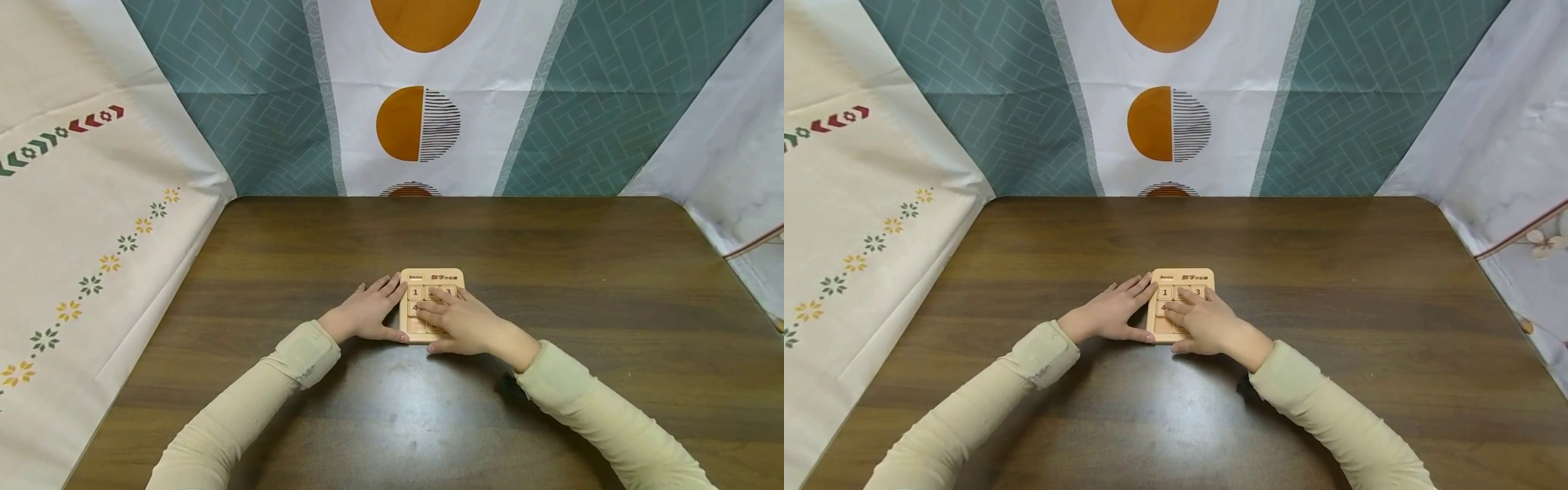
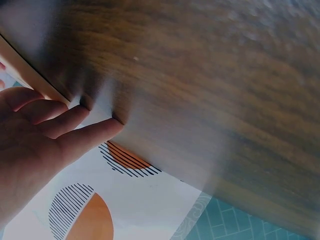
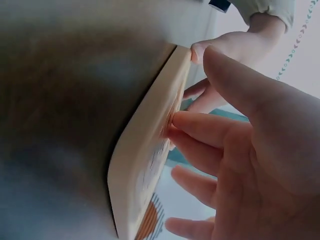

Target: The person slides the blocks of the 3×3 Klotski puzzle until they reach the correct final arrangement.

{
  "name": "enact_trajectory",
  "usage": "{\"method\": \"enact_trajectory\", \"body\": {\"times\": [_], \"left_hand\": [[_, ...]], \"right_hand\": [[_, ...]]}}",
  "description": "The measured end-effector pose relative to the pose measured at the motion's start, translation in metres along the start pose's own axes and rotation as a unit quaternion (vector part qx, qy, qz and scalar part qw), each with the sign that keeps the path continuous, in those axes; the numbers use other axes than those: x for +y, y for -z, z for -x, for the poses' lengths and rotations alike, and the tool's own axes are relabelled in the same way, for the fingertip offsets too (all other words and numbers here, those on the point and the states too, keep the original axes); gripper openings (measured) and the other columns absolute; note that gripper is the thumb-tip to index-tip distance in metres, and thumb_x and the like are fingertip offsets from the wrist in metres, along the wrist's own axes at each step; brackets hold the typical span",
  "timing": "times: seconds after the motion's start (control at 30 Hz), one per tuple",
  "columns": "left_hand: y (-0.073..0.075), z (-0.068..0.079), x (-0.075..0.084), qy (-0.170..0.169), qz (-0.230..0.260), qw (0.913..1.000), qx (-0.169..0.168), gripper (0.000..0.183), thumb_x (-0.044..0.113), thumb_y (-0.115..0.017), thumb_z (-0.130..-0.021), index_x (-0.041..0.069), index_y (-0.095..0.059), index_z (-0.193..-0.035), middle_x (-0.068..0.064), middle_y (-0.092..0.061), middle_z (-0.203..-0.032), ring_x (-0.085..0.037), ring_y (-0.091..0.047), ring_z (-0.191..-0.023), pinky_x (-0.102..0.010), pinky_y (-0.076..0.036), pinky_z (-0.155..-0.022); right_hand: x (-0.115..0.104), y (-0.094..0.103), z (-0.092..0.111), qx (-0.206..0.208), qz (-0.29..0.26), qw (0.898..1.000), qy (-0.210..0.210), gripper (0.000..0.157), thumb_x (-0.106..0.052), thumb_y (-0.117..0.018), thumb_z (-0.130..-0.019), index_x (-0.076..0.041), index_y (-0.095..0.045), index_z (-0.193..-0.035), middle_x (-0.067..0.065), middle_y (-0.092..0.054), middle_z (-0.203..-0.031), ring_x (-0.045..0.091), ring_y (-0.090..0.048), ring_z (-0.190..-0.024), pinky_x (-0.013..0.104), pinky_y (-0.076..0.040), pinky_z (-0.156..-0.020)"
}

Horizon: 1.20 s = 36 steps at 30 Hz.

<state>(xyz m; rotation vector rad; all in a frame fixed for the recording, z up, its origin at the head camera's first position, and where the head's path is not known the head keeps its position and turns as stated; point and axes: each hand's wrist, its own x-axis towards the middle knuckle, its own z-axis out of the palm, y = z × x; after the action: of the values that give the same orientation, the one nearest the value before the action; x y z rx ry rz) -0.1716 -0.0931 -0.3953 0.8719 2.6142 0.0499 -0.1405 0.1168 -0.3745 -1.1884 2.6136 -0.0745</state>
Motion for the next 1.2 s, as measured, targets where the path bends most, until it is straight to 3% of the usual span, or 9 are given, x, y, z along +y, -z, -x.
{"method": "enact_trajectory", "body": {"times": [0.43,0.6,0.83,1.2], "left_hand": [[-0.001,-0.001,-0.001,-0.005,-0.005,0.9999,0.008,0.101,0.068,-0.053,-0.076,0.008,-0.014,-0.147,-0.013,-0.006,-0.151,-0.03,-0.012,-0.137,-0.057,-0.024,-0.1],[-0.001,-0.001,-0.001,0.002,-0.001,1.0,-0.001,0.101,0.069,-0.052,-0.076,0.009,-0.013,-0.147,-0.012,-0.004,-0.152,-0.029,-0.011,-0.137,-0.057,-0.023,-0.1],[-0.001,-0.001,0.001,0.01,0.001,0.9999,-0.01,0.102,0.07,-0.052,-0.075,0.009,-0.012,-0.147,-0.011,-0.003,-0.152,-0.028,-0.01,-0.137,-0.056,-0.023,-0.1],[-0.002,-0.001,0.0,0.006,-0.003,1.0,-0.006,0.102,0.07,-0.051,-0.075,0.009,-0.012,-0.147,-0.012,-0.004,-0.152,-0.029,-0.011,-0.137,-0.056,-0.024,-0.1]], "right_hand": [[-0.016,-0.008,0.018,0.022,0.012,1.0,0.016,0.066,-0.049,-0.057,-0.084,-0.009,-0.046,-0.135,0.004,-0.042,-0.139,0.029,-0.027,-0.132,0.06,-0.024,-0.097],[-0.011,-0.007,0.019,0.026,0.017,0.999,0.007,0.066,-0.05,-0.057,-0.083,-0.01,-0.047,-0.134,0.005,-0.041,-0.14,0.03,-0.026,-0.133,0.061,-0.023,-0.098],[0.006,-0.005,0.021,0.036,0.012,0.998,-0.043,0.065,-0.049,-0.059,-0.082,-0.009,-0.049,-0.133,0.006,-0.042,-0.139,0.031,-0.026,-0.133,0.061,-0.021,-0.098],[0.008,-0.005,0.017,0.042,0.011,0.998,-0.038,0.063,-0.049,-0.059,-0.083,-0.008,-0.051,-0.131,0.007,-0.046,-0.136,0.032,-0.028,-0.131,0.061,-0.022,-0.097]]}}
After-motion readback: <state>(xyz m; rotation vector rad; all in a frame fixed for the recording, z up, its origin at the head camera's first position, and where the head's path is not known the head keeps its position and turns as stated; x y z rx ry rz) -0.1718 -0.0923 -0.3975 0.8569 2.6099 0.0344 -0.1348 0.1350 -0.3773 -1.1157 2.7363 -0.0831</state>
